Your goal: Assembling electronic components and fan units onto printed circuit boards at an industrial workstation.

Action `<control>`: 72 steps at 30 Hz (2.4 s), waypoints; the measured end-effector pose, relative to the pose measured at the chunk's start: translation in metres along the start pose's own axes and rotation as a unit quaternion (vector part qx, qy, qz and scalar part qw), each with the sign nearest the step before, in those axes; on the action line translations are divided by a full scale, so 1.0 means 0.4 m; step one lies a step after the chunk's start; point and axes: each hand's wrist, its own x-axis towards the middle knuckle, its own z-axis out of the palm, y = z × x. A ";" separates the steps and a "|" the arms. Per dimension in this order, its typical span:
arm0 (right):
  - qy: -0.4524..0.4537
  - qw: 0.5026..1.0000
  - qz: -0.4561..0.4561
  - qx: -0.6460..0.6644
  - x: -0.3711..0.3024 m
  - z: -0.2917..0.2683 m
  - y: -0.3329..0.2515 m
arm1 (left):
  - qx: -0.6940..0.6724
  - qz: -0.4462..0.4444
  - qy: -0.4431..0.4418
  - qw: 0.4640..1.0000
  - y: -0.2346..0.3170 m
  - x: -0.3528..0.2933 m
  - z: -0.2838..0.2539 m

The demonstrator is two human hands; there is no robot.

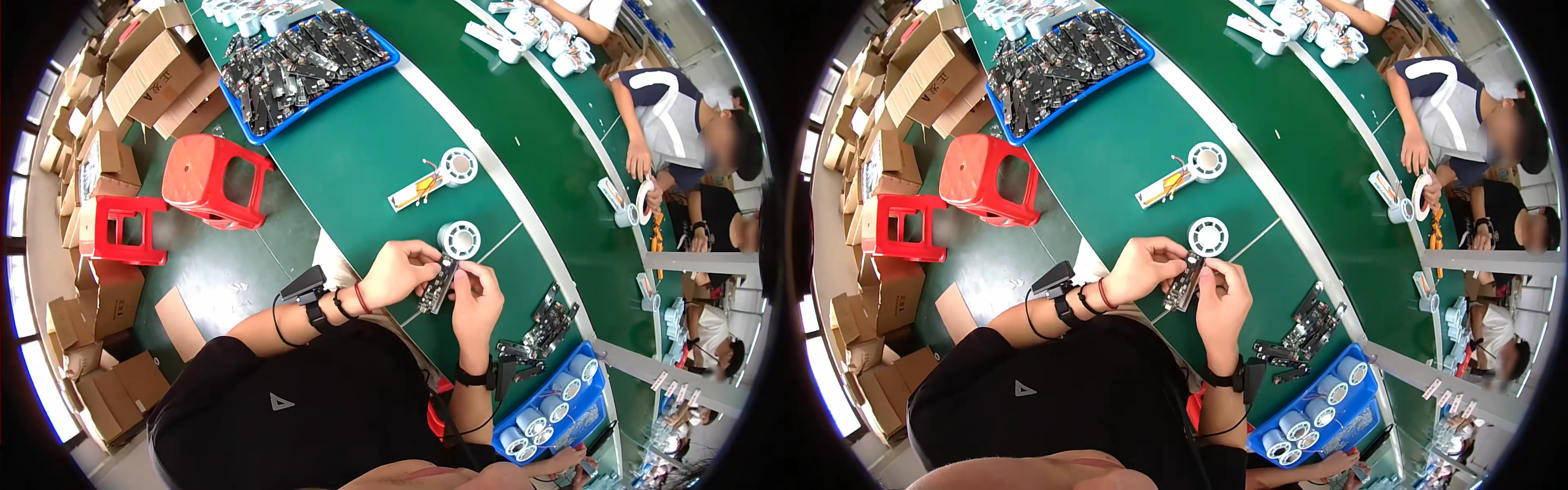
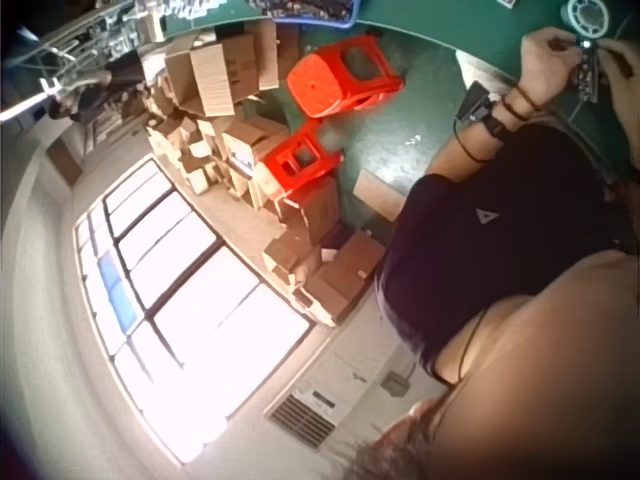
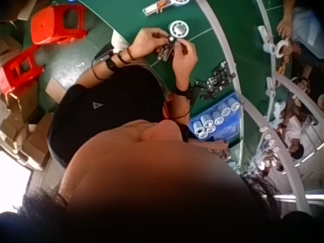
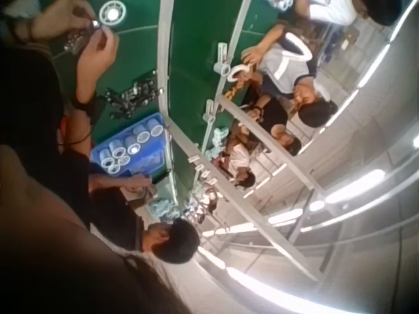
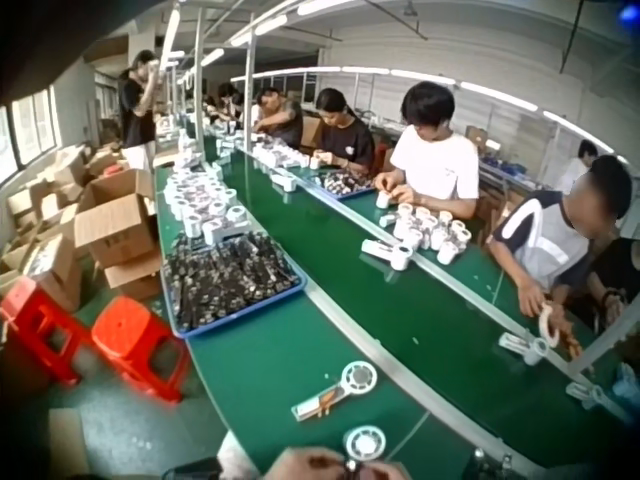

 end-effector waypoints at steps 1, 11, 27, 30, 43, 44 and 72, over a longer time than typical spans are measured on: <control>0.008 0.997 0.059 0.057 -0.015 -0.004 0.005 | -0.001 -0.001 0.007 1.000 -0.007 -0.012 0.016; 0.015 0.979 0.158 0.129 -0.009 0.021 0.044 | 0.024 0.004 -0.026 0.999 0.021 0.016 0.016; -0.196 0.921 0.175 -0.288 0.036 0.001 -0.120 | 0.322 0.101 -0.105 0.935 0.045 0.074 -0.011; -0.210 0.910 0.201 -0.294 0.109 -0.013 -0.125 | 0.376 0.242 -0.060 0.892 0.040 0.045 0.026; -0.131 0.912 0.300 -0.247 0.785 -0.324 0.385 | 0.556 0.326 0.321 0.694 0.421 0.321 -0.613; -0.160 0.896 0.285 -0.301 0.774 -0.285 0.341 | 0.583 0.276 0.348 0.680 0.452 0.362 -0.697; -0.030 0.937 0.124 -0.326 0.396 -0.145 0.131 | 0.677 -0.176 0.128 0.703 0.722 0.802 -1.110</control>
